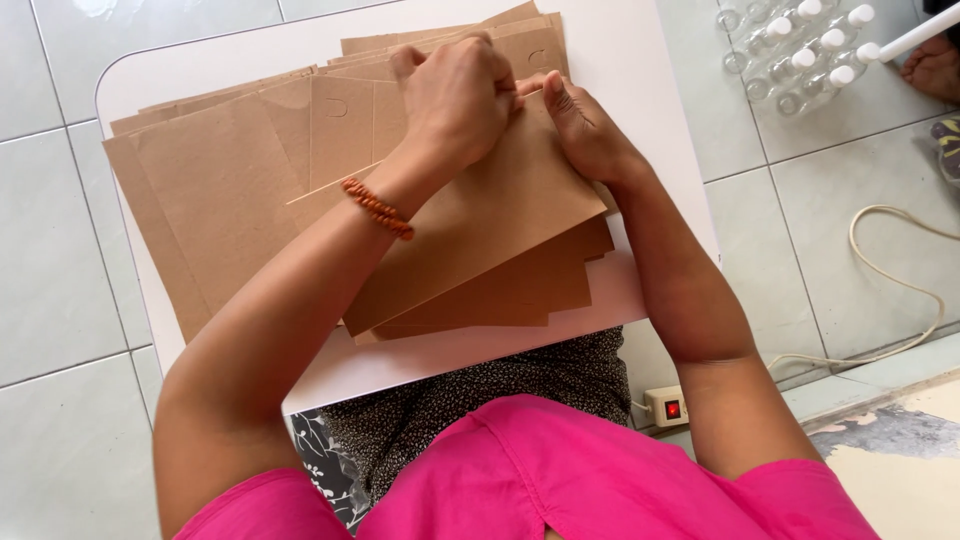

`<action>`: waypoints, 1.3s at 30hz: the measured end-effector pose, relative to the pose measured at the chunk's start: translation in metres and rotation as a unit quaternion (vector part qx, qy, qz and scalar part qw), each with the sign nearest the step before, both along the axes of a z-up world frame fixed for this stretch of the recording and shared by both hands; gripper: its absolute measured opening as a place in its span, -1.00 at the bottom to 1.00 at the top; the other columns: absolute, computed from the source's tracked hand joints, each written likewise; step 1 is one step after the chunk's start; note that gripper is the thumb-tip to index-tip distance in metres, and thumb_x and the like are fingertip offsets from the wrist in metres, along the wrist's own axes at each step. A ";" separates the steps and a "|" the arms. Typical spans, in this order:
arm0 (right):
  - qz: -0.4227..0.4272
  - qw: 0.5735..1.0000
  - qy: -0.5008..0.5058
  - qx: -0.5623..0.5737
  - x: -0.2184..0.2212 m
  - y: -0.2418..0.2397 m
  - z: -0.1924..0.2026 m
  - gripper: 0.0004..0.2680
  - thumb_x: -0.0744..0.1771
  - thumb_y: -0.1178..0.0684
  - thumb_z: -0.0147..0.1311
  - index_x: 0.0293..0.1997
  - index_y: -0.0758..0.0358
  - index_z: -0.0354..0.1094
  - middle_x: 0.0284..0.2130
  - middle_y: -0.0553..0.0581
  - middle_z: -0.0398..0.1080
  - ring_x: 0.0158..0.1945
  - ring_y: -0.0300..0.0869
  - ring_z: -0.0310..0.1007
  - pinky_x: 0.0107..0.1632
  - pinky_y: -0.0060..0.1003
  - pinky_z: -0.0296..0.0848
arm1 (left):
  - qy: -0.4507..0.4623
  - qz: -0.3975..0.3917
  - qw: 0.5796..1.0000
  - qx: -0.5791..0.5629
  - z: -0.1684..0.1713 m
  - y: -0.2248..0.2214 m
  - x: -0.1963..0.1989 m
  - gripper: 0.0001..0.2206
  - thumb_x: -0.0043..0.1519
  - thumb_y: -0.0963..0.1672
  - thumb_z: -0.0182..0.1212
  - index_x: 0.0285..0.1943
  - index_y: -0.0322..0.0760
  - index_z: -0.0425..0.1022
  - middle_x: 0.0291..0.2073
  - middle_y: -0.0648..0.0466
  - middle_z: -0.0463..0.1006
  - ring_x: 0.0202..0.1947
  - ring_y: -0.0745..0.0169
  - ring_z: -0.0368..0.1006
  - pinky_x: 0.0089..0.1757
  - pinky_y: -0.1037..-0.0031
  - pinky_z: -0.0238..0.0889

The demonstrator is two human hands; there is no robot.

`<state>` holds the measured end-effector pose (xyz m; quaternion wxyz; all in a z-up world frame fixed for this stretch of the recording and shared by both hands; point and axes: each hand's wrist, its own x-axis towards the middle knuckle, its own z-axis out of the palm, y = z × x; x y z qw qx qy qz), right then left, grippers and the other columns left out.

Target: The person folds flat cardboard sheets along pre-scored lines to form rectangular boxes. They insert the folded pieces into a base and tuck flaps to secure the structure, repeating the process for multiple units.

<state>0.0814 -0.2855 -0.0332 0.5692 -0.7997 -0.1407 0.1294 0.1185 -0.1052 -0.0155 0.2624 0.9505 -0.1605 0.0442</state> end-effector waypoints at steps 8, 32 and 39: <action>0.034 0.996 0.029 0.076 -0.007 0.007 0.023 -0.35 0.29 -0.63 -0.45 0.12 0.20 0.23 -0.01 0.09 0.35 0.12 -0.18 0.38 0.09 -0.35 0.44 | -0.019 0.003 0.999 -0.033 -0.005 -0.025 0.001 -0.82 0.10 -0.13 0.21 -0.59 0.00 0.56 -0.42 0.25 0.53 -0.49 0.12 0.42 -0.10 0.13 -0.10; -0.038 0.951 -0.255 -0.170 -0.037 -0.009 0.042 -0.81 0.44 -0.05 0.10 -0.16 0.29 0.44 0.09 0.18 0.48 0.17 -0.01 0.44 0.26 0.00 0.15 | 0.053 0.134 0.953 -0.265 0.034 0.183 -0.205 -0.79 0.32 -0.14 0.22 0.03 -0.38 0.44 -0.18 -0.01 0.55 -0.20 0.26 0.53 -0.19 0.53 0.46; -0.073 0.897 -0.427 -0.094 -0.071 -0.023 0.060 -0.84 0.35 0.34 0.17 -0.28 0.34 0.20 -0.08 0.31 0.40 0.01 0.10 0.35 0.12 -0.09 0.09 | -0.130 0.083 0.955 -0.255 0.012 0.185 -0.206 -0.83 0.26 -0.35 0.21 -0.09 -0.49 0.31 -0.15 -0.12 0.35 -0.18 0.03 0.30 -0.15 0.38 0.21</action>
